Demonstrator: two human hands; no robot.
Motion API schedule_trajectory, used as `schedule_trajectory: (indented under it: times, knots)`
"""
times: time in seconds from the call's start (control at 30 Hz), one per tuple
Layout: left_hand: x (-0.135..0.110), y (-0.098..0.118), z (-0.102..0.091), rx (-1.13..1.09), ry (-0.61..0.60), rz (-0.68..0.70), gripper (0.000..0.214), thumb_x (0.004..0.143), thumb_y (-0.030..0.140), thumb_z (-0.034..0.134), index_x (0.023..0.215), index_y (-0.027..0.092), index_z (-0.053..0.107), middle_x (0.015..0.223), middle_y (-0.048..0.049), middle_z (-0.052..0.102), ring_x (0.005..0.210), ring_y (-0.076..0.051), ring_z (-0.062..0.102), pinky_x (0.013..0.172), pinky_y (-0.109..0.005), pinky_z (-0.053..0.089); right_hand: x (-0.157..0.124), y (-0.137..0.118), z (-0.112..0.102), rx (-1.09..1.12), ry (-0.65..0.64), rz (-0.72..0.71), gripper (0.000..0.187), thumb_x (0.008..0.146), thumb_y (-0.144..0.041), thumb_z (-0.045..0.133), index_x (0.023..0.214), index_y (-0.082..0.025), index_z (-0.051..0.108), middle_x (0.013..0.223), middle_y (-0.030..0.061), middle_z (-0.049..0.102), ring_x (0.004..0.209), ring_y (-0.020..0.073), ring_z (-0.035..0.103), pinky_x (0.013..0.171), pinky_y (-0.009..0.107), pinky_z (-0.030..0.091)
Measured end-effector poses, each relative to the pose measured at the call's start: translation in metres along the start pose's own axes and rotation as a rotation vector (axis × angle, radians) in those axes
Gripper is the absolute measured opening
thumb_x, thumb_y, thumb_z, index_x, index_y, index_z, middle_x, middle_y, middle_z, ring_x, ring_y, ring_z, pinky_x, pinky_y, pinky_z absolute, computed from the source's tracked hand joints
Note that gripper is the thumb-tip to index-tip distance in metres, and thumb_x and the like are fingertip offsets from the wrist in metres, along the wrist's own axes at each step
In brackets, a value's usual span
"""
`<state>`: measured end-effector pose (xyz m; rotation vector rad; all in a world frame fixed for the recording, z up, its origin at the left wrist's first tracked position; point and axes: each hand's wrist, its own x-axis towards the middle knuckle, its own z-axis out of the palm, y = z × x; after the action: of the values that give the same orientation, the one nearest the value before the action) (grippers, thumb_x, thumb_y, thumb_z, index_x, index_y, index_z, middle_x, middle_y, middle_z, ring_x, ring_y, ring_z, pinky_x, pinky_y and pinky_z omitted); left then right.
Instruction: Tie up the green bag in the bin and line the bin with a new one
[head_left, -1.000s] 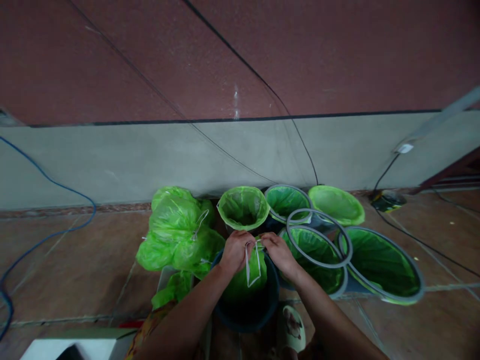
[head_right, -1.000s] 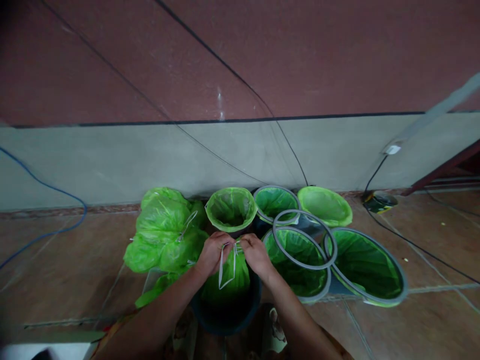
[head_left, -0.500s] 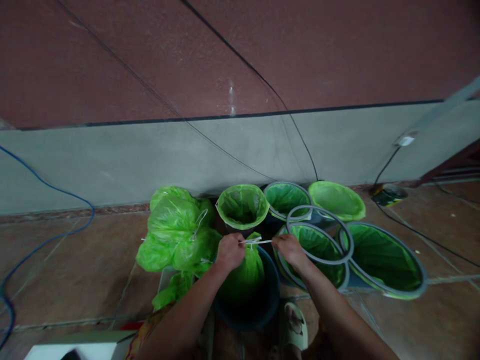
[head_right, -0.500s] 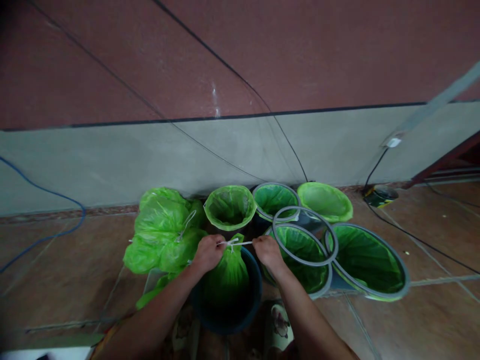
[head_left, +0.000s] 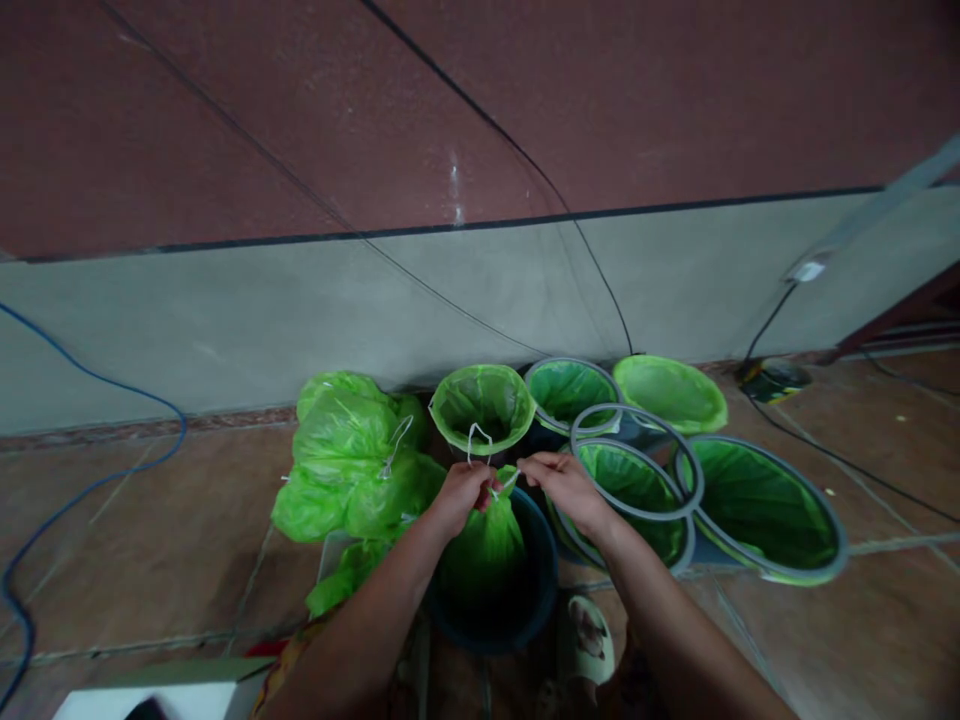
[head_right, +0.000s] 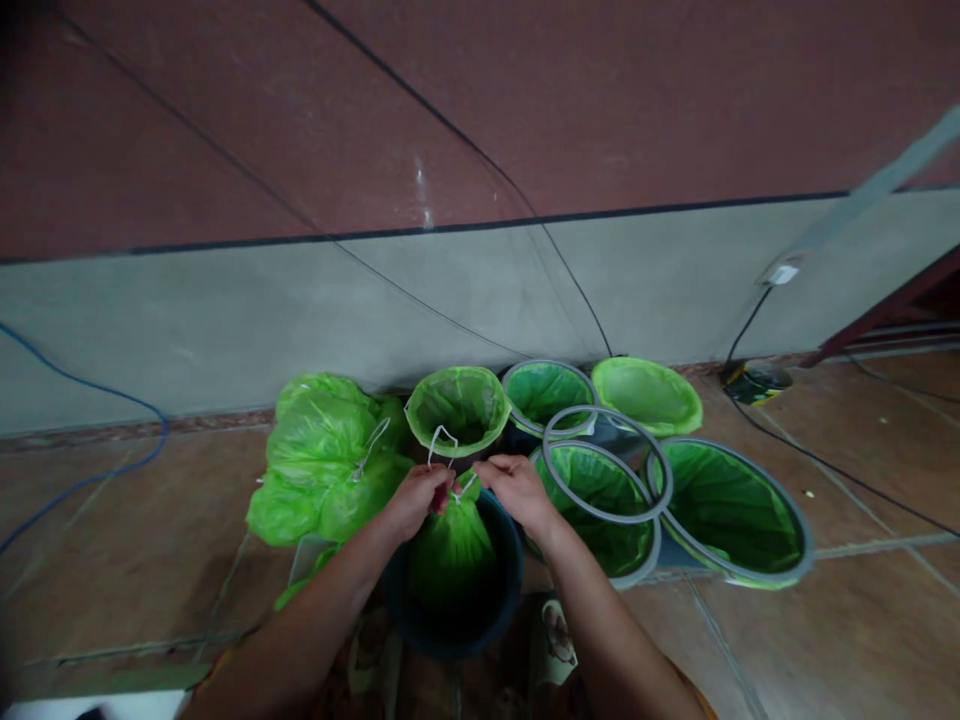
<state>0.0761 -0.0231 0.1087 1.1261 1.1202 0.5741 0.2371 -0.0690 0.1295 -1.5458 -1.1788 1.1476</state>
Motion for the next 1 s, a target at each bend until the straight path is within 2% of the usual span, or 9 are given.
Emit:
schedule_trajectory:
  times: [0.1, 0.23, 0.3, 0.37, 0.47, 0.6, 0.73, 0.87, 1.0]
  knots:
    - [-0.002, -0.002, -0.001, -0.066, -0.040, 0.001, 0.019, 0.070, 0.032, 0.063, 0.066, 0.013, 0.061, 0.056, 0.0015, 0.056, 0.043, -0.006, 0.045, 0.046, -0.021, 0.038, -0.003, -0.008, 0.003, 0.033, -0.059, -0.083, 0.039, 0.078, -0.046, 0.056, 0.051, -0.019, 0.049, 0.052, -0.0034, 0.044, 0.056, 0.0112, 0.038, 0.057, 0.025, 0.031]
    - [-0.003, -0.004, -0.003, -0.005, -0.243, 0.094, 0.016, 0.061, 0.021, 0.073, 0.071, 0.012, 0.066, 0.059, 0.0021, 0.058, 0.051, -0.007, 0.050, 0.054, -0.022, 0.042, -0.006, -0.013, 0.010, 0.076, -0.168, -0.161, 0.044, 0.079, -0.051, 0.057, 0.051, -0.018, 0.050, 0.058, -0.0018, 0.047, 0.060, 0.0114, 0.043, 0.057, 0.024, 0.034]
    - [-0.003, -0.004, -0.003, 0.071, -0.327, 0.155, 0.016, 0.065, 0.026, 0.072, 0.070, 0.012, 0.067, 0.062, 0.0010, 0.060, 0.054, -0.008, 0.050, 0.055, -0.022, 0.042, -0.005, -0.014, 0.014, 0.171, -0.195, -0.108, 0.043, 0.080, -0.056, 0.055, 0.061, -0.017, 0.057, 0.060, -0.0016, 0.049, 0.057, 0.0106, 0.044, 0.054, 0.023, 0.035]
    - [-0.002, -0.002, -0.004, 0.129, -0.349, 0.200, 0.020, 0.071, 0.032, 0.069, 0.071, 0.012, 0.066, 0.066, -0.0001, 0.062, 0.055, -0.008, 0.050, 0.055, -0.022, 0.042, -0.003, -0.012, 0.017, 0.285, -0.176, 0.005, 0.048, 0.083, -0.062, 0.047, 0.081, -0.017, 0.063, 0.067, 0.0002, 0.056, 0.053, 0.0095, 0.046, 0.048, 0.022, 0.034]
    - [0.000, 0.000, -0.005, 0.173, -0.315, 0.235, 0.023, 0.075, 0.036, 0.066, 0.076, 0.013, 0.065, 0.064, 0.0012, 0.061, 0.051, -0.007, 0.049, 0.053, -0.021, 0.041, 0.001, -0.003, 0.019, 0.315, -0.130, 0.136, 0.058, 0.086, -0.068, 0.037, 0.097, -0.017, 0.062, 0.083, 0.0046, 0.064, 0.048, 0.0081, 0.049, 0.041, 0.021, 0.032]
    - [0.001, -0.001, -0.007, 0.160, -0.278, 0.213, 0.020, 0.077, 0.033, 0.065, 0.076, 0.013, 0.062, 0.059, 0.0023, 0.059, 0.049, -0.008, 0.052, 0.051, -0.020, 0.044, 0.003, 0.014, 0.020, 0.171, -0.174, 0.113, 0.054, 0.083, -0.067, 0.047, 0.080, -0.015, 0.062, 0.068, 0.0028, 0.062, 0.049, 0.0087, 0.052, 0.043, 0.019, 0.040]
    - [-0.001, -0.002, -0.006, 0.082, -0.158, 0.062, 0.015, 0.076, 0.027, 0.066, 0.074, 0.014, 0.060, 0.057, 0.0023, 0.061, 0.049, -0.009, 0.057, 0.051, -0.020, 0.046, 0.003, 0.020, 0.018, 0.104, -0.118, 0.170, 0.045, 0.082, -0.059, 0.057, 0.073, -0.015, 0.061, 0.060, 0.0014, 0.060, 0.049, 0.0094, 0.053, 0.046, 0.020, 0.047]
    - [-0.003, -0.001, -0.007, -0.011, -0.062, -0.083, 0.013, 0.072, 0.021, 0.069, 0.074, 0.013, 0.059, 0.066, -0.0041, 0.068, 0.059, -0.014, 0.066, 0.056, -0.024, 0.051, 0.000, 0.014, 0.016, 0.216, -0.080, 0.246, 0.042, 0.087, -0.054, 0.051, 0.077, -0.015, 0.061, 0.056, 0.0004, 0.058, 0.042, 0.0089, 0.051, 0.042, 0.021, 0.048]
    - [-0.001, -0.005, -0.009, 0.018, 0.024, -0.040, 0.012, 0.066, 0.018, 0.070, 0.071, 0.012, 0.061, 0.064, -0.0046, 0.068, 0.057, -0.014, 0.064, 0.060, -0.028, 0.052, -0.005, 0.010, 0.017, 0.282, -0.160, 0.321, 0.044, 0.089, -0.055, 0.047, 0.072, -0.016, 0.059, 0.054, 0.0019, 0.059, 0.043, 0.0105, 0.054, 0.045, 0.025, 0.052]
